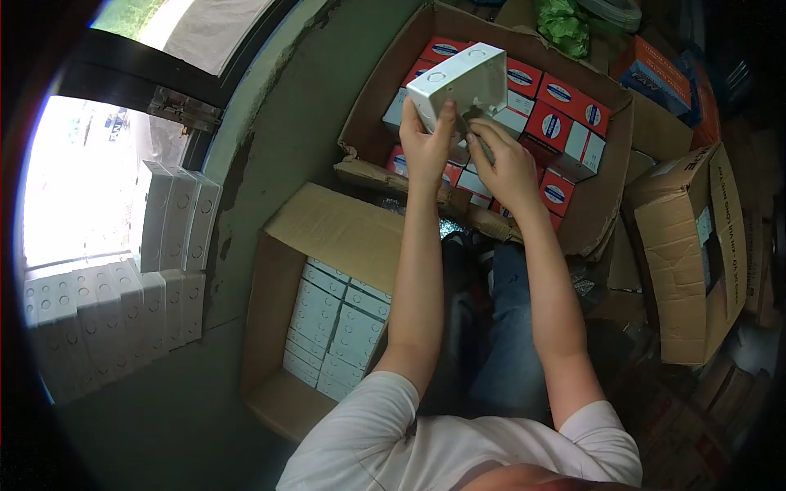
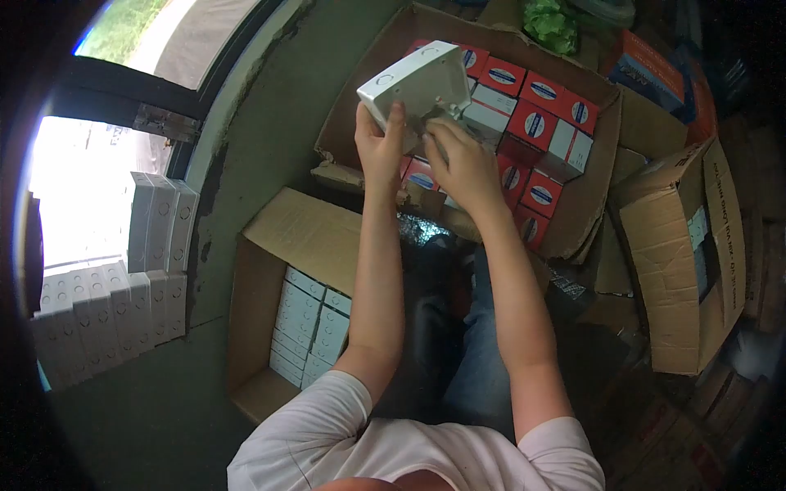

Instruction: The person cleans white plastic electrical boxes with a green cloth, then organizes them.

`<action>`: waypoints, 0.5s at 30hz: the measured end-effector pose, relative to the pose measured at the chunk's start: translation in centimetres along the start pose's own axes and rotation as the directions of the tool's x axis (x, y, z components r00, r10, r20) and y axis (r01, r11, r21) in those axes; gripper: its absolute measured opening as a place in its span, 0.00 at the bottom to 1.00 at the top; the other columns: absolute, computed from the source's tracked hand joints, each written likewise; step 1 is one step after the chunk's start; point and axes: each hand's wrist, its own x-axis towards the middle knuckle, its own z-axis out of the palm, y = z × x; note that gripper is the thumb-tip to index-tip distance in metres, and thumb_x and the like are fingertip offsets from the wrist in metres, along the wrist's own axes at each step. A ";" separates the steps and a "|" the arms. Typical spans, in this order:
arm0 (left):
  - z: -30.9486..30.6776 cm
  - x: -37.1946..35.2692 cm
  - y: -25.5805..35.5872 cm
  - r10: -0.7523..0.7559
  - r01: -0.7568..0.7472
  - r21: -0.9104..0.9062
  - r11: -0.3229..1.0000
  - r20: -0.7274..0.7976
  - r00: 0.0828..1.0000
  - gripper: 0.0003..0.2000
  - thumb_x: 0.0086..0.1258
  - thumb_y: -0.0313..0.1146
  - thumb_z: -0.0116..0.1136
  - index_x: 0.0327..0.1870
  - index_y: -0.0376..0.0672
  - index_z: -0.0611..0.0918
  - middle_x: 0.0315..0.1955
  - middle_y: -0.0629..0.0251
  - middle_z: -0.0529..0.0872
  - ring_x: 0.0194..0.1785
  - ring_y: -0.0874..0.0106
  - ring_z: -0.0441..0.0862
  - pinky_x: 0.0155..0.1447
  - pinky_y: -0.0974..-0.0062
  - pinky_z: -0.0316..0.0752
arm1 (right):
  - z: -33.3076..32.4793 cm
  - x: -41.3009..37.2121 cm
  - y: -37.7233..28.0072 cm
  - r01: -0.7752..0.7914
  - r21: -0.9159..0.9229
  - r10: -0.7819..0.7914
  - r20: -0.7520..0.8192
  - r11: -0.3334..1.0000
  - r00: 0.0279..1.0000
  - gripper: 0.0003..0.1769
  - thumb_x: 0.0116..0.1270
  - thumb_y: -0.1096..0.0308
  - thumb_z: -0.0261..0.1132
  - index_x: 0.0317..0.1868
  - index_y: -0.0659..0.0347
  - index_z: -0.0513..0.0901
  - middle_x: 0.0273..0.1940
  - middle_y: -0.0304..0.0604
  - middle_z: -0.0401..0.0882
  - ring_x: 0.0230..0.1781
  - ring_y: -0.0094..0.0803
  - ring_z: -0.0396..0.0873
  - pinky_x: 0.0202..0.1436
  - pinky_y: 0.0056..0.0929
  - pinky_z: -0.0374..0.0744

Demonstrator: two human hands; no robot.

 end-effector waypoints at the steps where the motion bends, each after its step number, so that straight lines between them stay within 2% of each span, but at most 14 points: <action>1: -0.1 0.0 0.0 0.013 -0.014 0.020 1.000 0.028 1.000 0.21 0.67 0.40 0.65 0.54 0.37 0.75 0.43 0.65 0.82 0.46 0.76 0.78 0.49 0.76 0.74 | -0.2 0.1 0.1 -0.011 -0.056 0.011 -0.005 0.998 1.000 0.13 0.68 0.64 0.59 0.48 0.60 0.80 0.52 0.46 0.81 0.47 0.48 0.81 0.47 0.43 0.80; 4: 0.2 -0.2 0.0 0.046 -0.054 0.074 0.996 0.114 0.992 0.19 0.65 0.36 0.67 0.51 0.37 0.77 0.42 0.65 0.83 0.43 0.77 0.79 0.45 0.78 0.75 | -0.8 0.0 1.1 -0.074 -0.227 0.074 -0.010 0.971 0.997 0.12 0.66 0.67 0.57 0.48 0.60 0.80 0.49 0.46 0.81 0.44 0.49 0.82 0.44 0.46 0.80; 6: 1.2 -0.7 0.2 -0.009 -0.006 0.072 0.997 0.198 0.980 0.20 0.61 0.35 0.70 0.51 0.36 0.79 0.39 0.65 0.85 0.42 0.78 0.80 0.44 0.78 0.75 | -0.9 -0.2 1.9 -0.150 -0.353 0.157 -0.008 0.924 0.988 0.13 0.64 0.69 0.56 0.47 0.60 0.80 0.47 0.45 0.82 0.42 0.50 0.82 0.43 0.47 0.80; 7: 1.5 -0.8 0.0 0.001 -0.021 0.098 0.995 0.202 0.979 0.21 0.60 0.35 0.70 0.51 0.36 0.79 0.38 0.64 0.85 0.42 0.78 0.80 0.45 0.77 0.75 | -0.8 -0.1 1.7 -0.188 -0.325 0.196 -0.010 0.927 0.981 0.12 0.60 0.71 0.56 0.44 0.62 0.80 0.43 0.51 0.82 0.40 0.54 0.81 0.42 0.50 0.79; 10: 2.2 -1.1 -0.3 0.003 -0.040 0.174 0.984 0.211 0.977 0.22 0.58 0.35 0.70 0.51 0.35 0.79 0.38 0.62 0.86 0.42 0.77 0.81 0.46 0.77 0.75 | -0.5 -0.1 1.2 -0.177 -0.251 0.213 0.126 0.952 0.969 0.11 0.60 0.71 0.56 0.41 0.66 0.80 0.40 0.56 0.82 0.39 0.57 0.81 0.43 0.52 0.79; 11: 2.1 -1.3 -0.3 -0.005 -0.039 0.202 0.979 0.211 0.977 0.22 0.58 0.35 0.70 0.51 0.35 0.79 0.38 0.61 0.86 0.42 0.77 0.81 0.47 0.76 0.75 | -0.7 -0.1 0.0 -0.172 -0.172 0.198 0.142 0.970 0.970 0.12 0.62 0.68 0.56 0.39 0.69 0.80 0.39 0.60 0.81 0.40 0.58 0.80 0.45 0.53 0.77; 15: 1.5 -0.7 -0.9 -0.041 0.024 0.093 0.995 0.183 0.982 0.21 0.58 0.33 0.70 0.50 0.35 0.79 0.38 0.62 0.85 0.43 0.77 0.80 0.47 0.77 0.75 | -0.2 0.0 1.0 -0.174 0.189 0.144 0.163 0.966 0.976 0.13 0.65 0.67 0.58 0.42 0.68 0.81 0.42 0.59 0.82 0.46 0.57 0.79 0.49 0.50 0.76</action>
